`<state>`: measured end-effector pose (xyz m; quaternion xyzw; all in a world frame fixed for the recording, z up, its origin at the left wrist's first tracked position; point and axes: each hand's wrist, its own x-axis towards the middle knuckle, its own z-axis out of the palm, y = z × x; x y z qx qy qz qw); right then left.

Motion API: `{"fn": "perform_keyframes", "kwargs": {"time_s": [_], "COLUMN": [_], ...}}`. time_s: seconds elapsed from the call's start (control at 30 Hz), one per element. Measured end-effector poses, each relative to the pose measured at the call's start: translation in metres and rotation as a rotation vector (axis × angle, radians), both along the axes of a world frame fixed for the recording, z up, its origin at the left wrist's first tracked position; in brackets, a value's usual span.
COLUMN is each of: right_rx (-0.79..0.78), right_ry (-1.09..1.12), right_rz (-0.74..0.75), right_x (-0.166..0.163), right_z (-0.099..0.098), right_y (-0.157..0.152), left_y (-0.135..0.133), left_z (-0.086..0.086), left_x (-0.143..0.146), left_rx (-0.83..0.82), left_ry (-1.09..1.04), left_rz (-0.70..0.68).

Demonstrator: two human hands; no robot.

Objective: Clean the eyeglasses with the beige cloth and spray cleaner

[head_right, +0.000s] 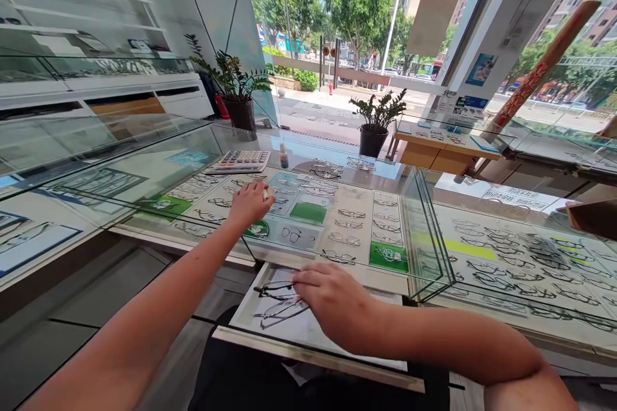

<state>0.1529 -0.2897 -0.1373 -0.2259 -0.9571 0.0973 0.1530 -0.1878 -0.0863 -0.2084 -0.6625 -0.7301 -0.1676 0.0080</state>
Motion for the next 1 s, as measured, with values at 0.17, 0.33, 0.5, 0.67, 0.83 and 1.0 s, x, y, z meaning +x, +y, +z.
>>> {"fn": "perform_keyframes", "kwargs": {"time_s": [0.17,0.33,0.5,0.67,0.83,1.0], "right_rx": [0.095,0.199,0.198,0.207,0.201,0.176], "right_ry": [-0.154,-0.242,-0.305,-0.361,-0.428,-0.480], "right_rz": [-0.061,-0.377,-0.585,-0.701,-0.753,-0.781], "right_x": [0.000,0.011,0.027,0.039,0.045,0.045], "right_z": [-0.108,-0.168,-0.184,-0.196,-0.208,-0.222], "right_y": [0.008,0.098,0.195,0.268,0.323,0.355], "left_y": [0.001,0.000,0.000,-0.001,-0.002,-0.002], "left_z": [-0.001,0.000,0.003,0.004,0.001,-0.001], "left_x": [-0.001,0.000,0.000,0.001,-0.002,-0.006], "left_rx": [-0.014,-0.002,-0.010,-0.001,-0.001,-0.014], "left_ry": [-0.008,-0.008,-0.004,0.005,0.027,0.060], "left_rz": [-0.006,-0.002,0.014,0.038,0.052,0.054]}}
